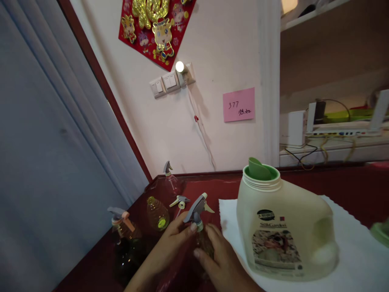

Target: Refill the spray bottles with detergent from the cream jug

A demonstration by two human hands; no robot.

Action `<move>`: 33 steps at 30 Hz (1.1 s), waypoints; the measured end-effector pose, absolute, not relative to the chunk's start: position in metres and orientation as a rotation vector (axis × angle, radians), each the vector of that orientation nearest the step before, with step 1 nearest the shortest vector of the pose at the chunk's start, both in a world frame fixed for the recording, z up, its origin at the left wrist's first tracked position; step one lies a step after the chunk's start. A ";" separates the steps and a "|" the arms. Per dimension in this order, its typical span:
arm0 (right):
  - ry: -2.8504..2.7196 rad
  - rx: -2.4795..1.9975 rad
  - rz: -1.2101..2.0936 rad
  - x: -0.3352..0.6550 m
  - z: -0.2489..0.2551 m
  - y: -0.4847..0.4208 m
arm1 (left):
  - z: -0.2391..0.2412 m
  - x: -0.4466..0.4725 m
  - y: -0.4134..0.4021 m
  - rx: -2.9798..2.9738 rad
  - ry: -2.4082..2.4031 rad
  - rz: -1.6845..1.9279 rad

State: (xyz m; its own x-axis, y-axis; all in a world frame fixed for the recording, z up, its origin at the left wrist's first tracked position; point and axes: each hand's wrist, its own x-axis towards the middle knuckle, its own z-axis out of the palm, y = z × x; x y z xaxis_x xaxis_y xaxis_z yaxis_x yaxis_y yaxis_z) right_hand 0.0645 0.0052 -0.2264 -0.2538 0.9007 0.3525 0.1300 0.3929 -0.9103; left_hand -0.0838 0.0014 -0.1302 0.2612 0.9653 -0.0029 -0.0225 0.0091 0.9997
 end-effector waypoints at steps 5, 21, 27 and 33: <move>-1.689 -0.939 0.983 0.065 -0.230 0.006 | -0.130 -0.084 0.006 1.283 1.053 1.054; -1.707 -0.908 1.047 0.066 -0.212 0.001 | -0.093 -0.092 -0.006 1.277 1.154 1.449; -1.723 -0.889 1.070 0.066 -0.214 0.002 | -0.090 -0.087 -0.010 1.188 1.101 1.585; -1.738 -0.866 1.083 0.067 -0.211 0.002 | -0.096 -0.090 -0.006 1.089 1.095 1.800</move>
State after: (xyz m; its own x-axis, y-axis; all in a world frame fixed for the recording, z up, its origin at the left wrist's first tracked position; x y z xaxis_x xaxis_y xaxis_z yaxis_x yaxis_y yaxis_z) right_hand 0.0673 0.0017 -0.2106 -0.3629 0.8765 0.3162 0.1023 0.3748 -0.9214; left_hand -0.0902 -0.0063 -0.0960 -0.3555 0.8926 0.2773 -0.1639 -0.3516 0.9217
